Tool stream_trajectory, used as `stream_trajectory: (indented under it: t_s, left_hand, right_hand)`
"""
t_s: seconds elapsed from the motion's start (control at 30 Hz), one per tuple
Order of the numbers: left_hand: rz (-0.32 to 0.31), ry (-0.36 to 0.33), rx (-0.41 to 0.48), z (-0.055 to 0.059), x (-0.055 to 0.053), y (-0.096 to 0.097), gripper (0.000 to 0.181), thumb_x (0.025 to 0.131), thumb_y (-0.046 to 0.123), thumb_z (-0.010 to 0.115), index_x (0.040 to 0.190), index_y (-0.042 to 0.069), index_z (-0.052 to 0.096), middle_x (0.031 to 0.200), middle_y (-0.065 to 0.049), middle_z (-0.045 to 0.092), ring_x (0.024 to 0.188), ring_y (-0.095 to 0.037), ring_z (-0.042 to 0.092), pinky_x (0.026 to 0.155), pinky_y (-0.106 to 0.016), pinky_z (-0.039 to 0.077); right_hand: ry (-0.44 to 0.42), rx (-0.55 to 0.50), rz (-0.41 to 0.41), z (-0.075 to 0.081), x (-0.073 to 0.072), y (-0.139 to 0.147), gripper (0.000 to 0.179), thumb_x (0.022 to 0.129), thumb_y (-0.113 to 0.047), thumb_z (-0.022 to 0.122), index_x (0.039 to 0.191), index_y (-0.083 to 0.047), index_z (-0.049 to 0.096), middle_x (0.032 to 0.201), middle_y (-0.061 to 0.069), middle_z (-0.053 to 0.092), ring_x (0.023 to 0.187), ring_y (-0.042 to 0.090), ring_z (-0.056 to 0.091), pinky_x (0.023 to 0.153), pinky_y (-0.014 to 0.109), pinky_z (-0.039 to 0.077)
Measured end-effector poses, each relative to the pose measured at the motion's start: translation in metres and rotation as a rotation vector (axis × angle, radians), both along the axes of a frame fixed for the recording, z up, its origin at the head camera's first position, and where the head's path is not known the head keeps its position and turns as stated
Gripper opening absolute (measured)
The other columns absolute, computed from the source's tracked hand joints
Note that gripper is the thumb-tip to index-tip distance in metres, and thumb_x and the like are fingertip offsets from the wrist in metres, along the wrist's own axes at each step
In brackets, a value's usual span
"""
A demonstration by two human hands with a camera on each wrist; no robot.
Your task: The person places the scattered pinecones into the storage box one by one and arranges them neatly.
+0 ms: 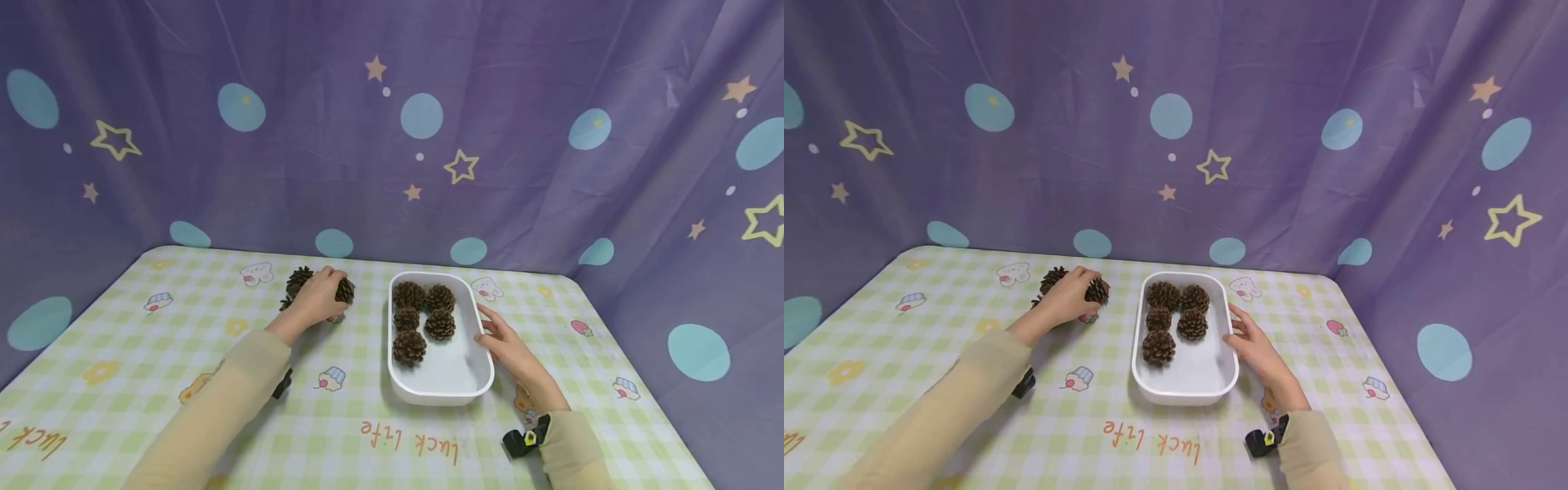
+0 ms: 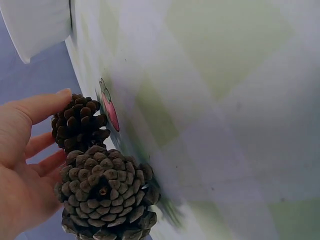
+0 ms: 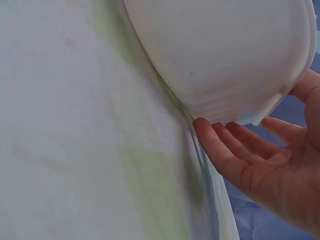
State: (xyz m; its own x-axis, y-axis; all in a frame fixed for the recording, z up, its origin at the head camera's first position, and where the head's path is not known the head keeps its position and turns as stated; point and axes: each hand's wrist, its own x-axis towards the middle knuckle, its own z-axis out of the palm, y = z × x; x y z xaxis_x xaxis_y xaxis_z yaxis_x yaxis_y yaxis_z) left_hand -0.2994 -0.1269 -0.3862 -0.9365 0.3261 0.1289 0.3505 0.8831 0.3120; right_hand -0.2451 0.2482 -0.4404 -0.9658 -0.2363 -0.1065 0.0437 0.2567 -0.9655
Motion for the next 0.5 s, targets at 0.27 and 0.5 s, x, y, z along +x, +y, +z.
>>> stream_trajectory:
  t_s: [0.27,0.5]
  left_hand:
    - [0.043,-0.084,0.057,0.0023,-0.0044,0.0005,0.060,0.082,0.020,0.067,0.133,0.002,0.041,0.129,-0.024,0.042,0.111,-0.039,0.048,0.089,-0.050,0.044]
    - [0.036,-0.120,0.109,-0.0001,-0.0046,0.0014,0.054,0.083,0.021,0.067,0.129,0.006,0.043,0.127,-0.020,0.042,0.102,-0.033,0.053,0.082,-0.045,0.047]
  right_hand:
    - [0.010,-0.005,0.017,-0.0006,-0.0015,0.0019,0.067,0.086,-0.022,0.055,0.143,-0.035,0.022,0.137,0.015,0.038,0.110,0.026,0.054,0.078,0.038,0.053]
    - [-0.006,-0.002,-0.003,-0.0040,-0.0042,0.0030,0.067,0.085,-0.021,0.055,0.142,-0.038,0.023,0.136,0.011,0.041,0.110,0.026,0.053,0.078,0.038,0.053]
